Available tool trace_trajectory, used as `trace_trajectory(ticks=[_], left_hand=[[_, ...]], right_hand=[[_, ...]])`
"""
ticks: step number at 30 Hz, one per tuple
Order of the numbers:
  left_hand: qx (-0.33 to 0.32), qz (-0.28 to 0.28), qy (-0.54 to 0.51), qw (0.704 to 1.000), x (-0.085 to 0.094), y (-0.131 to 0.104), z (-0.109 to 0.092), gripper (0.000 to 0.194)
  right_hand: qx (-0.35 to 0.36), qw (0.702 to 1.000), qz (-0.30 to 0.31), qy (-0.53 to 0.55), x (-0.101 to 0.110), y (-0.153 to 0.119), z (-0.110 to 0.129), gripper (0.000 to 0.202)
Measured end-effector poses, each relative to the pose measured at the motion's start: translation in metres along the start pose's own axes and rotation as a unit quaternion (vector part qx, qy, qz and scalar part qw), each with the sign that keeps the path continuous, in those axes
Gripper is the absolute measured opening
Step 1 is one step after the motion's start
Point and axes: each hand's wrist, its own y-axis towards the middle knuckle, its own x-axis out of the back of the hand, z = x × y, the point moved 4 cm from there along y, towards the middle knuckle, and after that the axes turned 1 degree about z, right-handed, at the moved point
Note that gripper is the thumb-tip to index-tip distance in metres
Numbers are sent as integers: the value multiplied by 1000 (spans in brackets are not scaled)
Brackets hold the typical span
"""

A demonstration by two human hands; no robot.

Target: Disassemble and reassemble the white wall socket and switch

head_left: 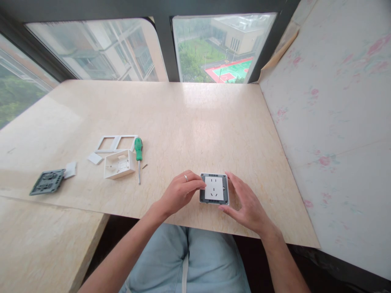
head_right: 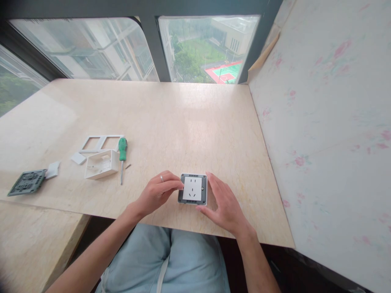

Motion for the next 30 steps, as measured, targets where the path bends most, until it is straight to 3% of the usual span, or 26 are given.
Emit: trace_trajectory(ticks=[8,30], left_hand=[[-21,16,11,1000,-1,-3,-3,34],[-24,-16,21,999,-4,-10,-5,16]], right_hand=[[3,1000,-2,0,1,0,1,96],[11,1000,-8,-1,0,0,0,95]])
